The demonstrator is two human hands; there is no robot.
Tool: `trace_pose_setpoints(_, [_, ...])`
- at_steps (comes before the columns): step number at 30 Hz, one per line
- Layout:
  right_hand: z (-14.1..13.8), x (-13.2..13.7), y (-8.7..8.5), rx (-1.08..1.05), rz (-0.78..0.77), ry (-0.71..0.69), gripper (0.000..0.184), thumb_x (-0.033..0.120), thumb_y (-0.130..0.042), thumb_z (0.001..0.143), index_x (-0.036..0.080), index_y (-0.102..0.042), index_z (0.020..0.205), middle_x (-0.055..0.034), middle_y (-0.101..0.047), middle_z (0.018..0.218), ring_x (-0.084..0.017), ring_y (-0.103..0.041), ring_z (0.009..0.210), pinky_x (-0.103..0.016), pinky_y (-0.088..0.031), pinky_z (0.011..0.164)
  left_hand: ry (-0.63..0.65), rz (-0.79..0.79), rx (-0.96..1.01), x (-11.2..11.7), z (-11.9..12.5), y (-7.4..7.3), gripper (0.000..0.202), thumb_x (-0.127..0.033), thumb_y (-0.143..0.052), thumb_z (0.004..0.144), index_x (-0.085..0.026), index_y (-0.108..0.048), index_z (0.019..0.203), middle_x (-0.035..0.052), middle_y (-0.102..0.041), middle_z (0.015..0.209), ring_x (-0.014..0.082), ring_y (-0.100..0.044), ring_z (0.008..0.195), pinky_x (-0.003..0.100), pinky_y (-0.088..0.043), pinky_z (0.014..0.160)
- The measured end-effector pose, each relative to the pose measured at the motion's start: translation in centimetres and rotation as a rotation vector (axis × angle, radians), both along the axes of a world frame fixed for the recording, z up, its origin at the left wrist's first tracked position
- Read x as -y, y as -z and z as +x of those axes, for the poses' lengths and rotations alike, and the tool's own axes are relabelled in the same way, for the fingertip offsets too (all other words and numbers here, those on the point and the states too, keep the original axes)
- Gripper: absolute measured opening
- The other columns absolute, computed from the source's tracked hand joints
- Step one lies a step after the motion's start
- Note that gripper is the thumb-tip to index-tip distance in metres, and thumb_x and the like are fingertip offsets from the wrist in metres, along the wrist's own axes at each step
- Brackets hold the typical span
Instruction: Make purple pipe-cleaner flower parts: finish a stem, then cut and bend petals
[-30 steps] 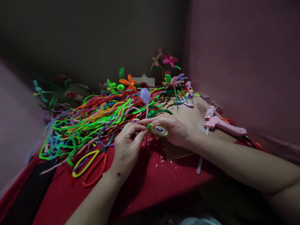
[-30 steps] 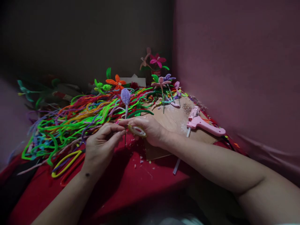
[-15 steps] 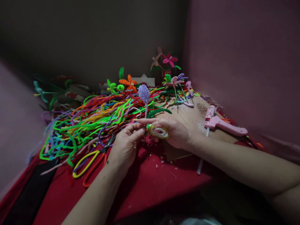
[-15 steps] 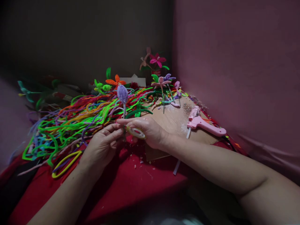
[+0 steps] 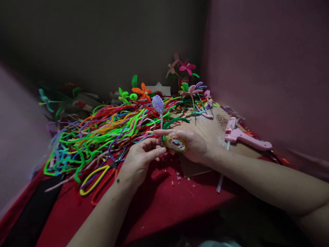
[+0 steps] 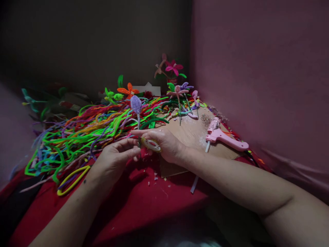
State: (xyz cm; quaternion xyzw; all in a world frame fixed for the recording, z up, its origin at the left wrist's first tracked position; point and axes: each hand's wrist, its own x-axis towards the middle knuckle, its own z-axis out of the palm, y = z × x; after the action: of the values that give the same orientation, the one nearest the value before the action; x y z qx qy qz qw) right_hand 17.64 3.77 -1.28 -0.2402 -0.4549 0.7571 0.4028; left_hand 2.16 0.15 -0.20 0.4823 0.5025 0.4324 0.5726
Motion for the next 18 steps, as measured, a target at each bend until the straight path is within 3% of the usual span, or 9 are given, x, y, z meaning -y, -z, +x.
trace_pose_setpoints(5, [-0.02, -0.20, 0.23, -0.032, -0.047, -0.017, 0.043, 0.027, -0.054, 0.064, 0.014, -0.069, 0.101, -0.0018, -0.062, 0.066, -0.009, -0.048, 0.051, -0.023, -0.035, 0.047, 0.056, -0.043, 0.029, -0.22, -0.90, 0.24, 0.015, -0.023, -0.069, 0.070, -0.014, -0.065, 0.081, 0.0016, -0.062, 0.068, 0.0099, -0.053, 0.058, 0.022, -0.042, 0.057])
trace_pose_setpoints(10, [-0.10, -0.22, 0.21, -0.025, -0.056, -0.028, 0.046, 0.026, -0.055, 0.061, 0.012, -0.068, 0.103, -0.0036, -0.063, 0.072, -0.008, -0.045, 0.049, -0.022, -0.032, 0.045, 0.051, -0.037, 0.003, -0.34, -0.84, 0.47, 0.013, -0.027, -0.065, 0.075, -0.014, -0.062, 0.074, 0.0000, -0.058, 0.063, 0.0087, -0.049, 0.055, 0.021, -0.040, 0.055])
trace_pose_setpoints(18, [-0.05, -0.14, 0.10, 0.001, -0.040, -0.073, 0.051, 0.024, -0.050, 0.064, 0.009, -0.065, 0.111, -0.0006, -0.056, 0.057, -0.009, -0.043, 0.046, -0.021, -0.031, 0.043, 0.031, 0.036, -0.040, -0.54, -0.48, 0.85, 0.018, -0.026, -0.063, 0.075, -0.014, -0.056, 0.064, -0.0010, -0.054, 0.057, 0.0082, -0.046, 0.050, 0.021, -0.035, 0.050])
